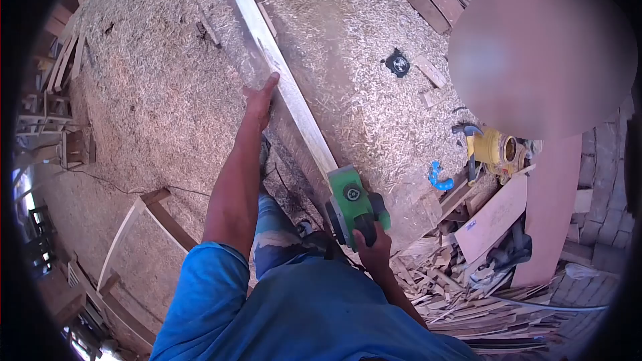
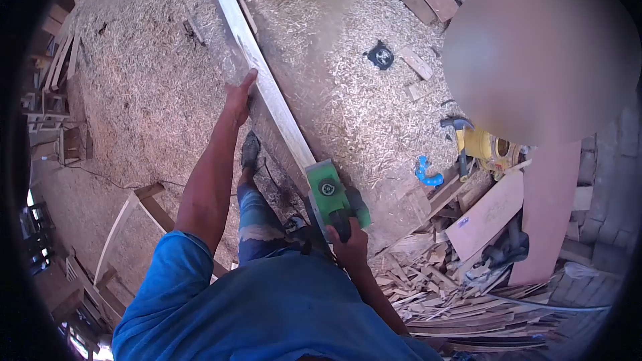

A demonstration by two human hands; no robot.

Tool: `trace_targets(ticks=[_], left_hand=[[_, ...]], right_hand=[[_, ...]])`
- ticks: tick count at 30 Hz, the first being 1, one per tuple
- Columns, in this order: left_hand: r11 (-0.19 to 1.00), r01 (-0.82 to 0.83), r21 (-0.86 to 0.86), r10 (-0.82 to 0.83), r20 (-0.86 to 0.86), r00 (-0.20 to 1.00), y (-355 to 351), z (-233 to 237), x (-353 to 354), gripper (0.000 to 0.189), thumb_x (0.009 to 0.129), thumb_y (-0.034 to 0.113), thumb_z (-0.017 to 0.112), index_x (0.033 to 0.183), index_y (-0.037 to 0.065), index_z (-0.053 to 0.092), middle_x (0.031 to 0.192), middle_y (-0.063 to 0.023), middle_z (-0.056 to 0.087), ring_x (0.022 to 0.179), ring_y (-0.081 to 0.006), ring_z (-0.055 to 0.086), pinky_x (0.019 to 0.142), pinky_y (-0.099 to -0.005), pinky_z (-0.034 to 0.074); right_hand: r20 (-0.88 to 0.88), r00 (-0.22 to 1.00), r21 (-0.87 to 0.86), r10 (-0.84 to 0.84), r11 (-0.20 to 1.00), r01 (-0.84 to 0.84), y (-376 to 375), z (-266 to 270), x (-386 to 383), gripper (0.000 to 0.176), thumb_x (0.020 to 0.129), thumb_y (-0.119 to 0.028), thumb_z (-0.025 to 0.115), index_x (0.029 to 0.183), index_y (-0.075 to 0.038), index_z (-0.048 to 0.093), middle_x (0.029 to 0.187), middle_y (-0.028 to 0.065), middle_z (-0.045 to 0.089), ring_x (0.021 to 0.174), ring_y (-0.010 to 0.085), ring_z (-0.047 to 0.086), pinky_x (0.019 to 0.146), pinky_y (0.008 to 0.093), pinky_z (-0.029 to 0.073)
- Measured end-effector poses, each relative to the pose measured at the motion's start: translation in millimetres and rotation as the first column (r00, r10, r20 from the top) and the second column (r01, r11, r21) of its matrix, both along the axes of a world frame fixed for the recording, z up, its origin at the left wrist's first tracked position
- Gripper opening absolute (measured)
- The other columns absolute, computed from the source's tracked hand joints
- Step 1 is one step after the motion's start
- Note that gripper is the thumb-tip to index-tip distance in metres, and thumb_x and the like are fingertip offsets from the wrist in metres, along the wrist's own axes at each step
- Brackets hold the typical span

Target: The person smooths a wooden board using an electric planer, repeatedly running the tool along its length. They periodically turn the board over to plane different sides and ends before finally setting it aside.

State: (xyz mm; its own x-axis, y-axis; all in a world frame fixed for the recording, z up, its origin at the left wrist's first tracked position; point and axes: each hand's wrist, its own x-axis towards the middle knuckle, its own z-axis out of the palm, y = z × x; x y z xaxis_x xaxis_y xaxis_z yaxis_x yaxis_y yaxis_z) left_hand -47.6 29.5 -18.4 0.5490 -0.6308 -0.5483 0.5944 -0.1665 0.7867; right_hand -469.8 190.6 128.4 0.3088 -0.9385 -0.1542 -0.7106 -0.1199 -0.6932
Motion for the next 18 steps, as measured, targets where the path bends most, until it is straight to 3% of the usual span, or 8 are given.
trace_targets(ticks=[2, 5, 9, 10, 13, 15, 16, 18], left_hand=[[1.0, 0.013, -0.021, -0.013, -0.012, 1.0, 1, -3, -2, 0.149, 0.084, 0.045, 0.091, 0.162, -0.005, -0.025, 0.167, -0.0323, 0.024, 0.152, -0.0433, 0.037, 0.125, -0.0484, 0.036], [1.0, 0.002, -0.031, -0.003, -0.023, 1.0, 1, 1, 1, 0.148, 0.085, 0.044, 0.09, 0.162, -0.004, -0.027, 0.168, -0.0322, 0.023, 0.152, -0.0439, 0.037, 0.125, -0.0498, 0.036], [0.999, -0.042, -0.019, 0.041, -0.07, 0.997, 1, 0, 0, 0.137, 0.086, 0.04, 0.09, 0.166, 0.002, -0.015, 0.167, -0.0276, 0.026, 0.152, -0.0429, 0.036, 0.124, -0.0565, 0.037], [0.999, 0.002, -0.038, -0.003, -0.012, 1.0, 2, -7, 0, 0.138, 0.089, 0.052, 0.085, 0.166, 0.004, -0.019, 0.168, -0.0289, 0.023, 0.152, -0.0439, 0.035, 0.125, -0.0557, 0.034], [0.996, -0.068, 0.056, 0.074, -0.12, 0.99, 0, -14, 3, 0.12, 0.096, 0.067, 0.068, 0.169, 0.003, -0.002, 0.169, -0.0253, 0.027, 0.153, -0.041, 0.035, 0.127, -0.0543, 0.03], [0.991, -0.097, -0.096, 0.078, -0.183, 0.98, 3, -44, 6, 0.102, 0.102, 0.075, 0.047, 0.169, 0.004, 0.02, 0.168, -0.0206, 0.036, 0.154, -0.0362, 0.036, 0.128, -0.0501, 0.027], [0.983, -0.104, -0.15, 0.067, -0.234, 0.97, 2, -48, 7, 0.089, 0.106, 0.073, 0.039, 0.164, 0.005, 0.036, 0.162, -0.0169, 0.046, 0.151, -0.0326, 0.042, 0.126, -0.0469, 0.032], [0.959, -0.124, -0.255, 0.035, -0.326, 0.945, 5, -31, 3, 0.088, 0.106, 0.071, 0.043, 0.163, 0.005, 0.036, 0.163, -0.0159, 0.044, 0.148, -0.0321, 0.045, 0.126, -0.0452, 0.032]], right_hand=[[-0.057, 0.998, 0.045, -0.009, 0.999, 0.012, 1, 4, 0, 0.03, 0.093, -0.02, 0.083, 0.107, -0.001, 0.064, 0.081, 0.0191, 0.073, 0.072, 0.0371, 0.075, 0.063, 0.0437, 0.056], [0.012, 1.0, -0.038, 0.023, 0.999, -0.023, -24, -3, 35, 0.03, 0.093, -0.022, 0.083, 0.102, -0.001, 0.062, 0.075, 0.019, 0.07, 0.066, 0.039, 0.073, 0.059, 0.0466, 0.054], [-0.005, 0.998, -0.106, 0.057, 0.993, -0.057, -70, -9, 102, 0.044, 0.092, -0.038, 0.083, 0.105, -0.002, 0.061, 0.074, 0.0244, 0.069, 0.07, 0.0492, 0.071, 0.062, 0.0549, 0.055], [-0.021, 0.998, -0.127, 0.067, 0.989, -0.069, -81, -10, 121, 0.046, 0.093, -0.041, 0.081, 0.105, -0.002, 0.062, 0.074, 0.025, 0.069, 0.071, 0.0497, 0.071, 0.062, 0.056, 0.055], [-0.038, 0.997, -0.163, 0.062, 0.984, -0.067, -117, -4, 175, 0.049, 0.094, -0.046, 0.078, 0.106, -0.002, 0.062, 0.075, 0.0277, 0.07, 0.072, 0.0508, 0.071, 0.063, 0.0586, 0.056], [-0.038, 0.997, -0.135, 0.06, 0.989, -0.065, -132, -5, 212, 0.05, 0.095, -0.048, 0.077, 0.106, -0.001, 0.063, 0.076, 0.0292, 0.07, 0.072, 0.0512, 0.071, 0.063, 0.0596, 0.056], [-0.04, 0.997, -0.119, 0.069, 0.99, -0.073, -144, -7, 229, 0.05, 0.095, -0.048, 0.076, 0.106, -0.001, 0.063, 0.077, 0.0297, 0.07, 0.073, 0.0514, 0.071, 0.063, 0.0598, 0.056], [-0.037, 0.996, -0.113, 0.078, 0.99, -0.082, -168, -6, 259, 0.052, 0.096, -0.049, 0.075, 0.107, 0.0, 0.063, 0.077, 0.0307, 0.07, 0.073, 0.0517, 0.072, 0.064, 0.06, 0.057]])
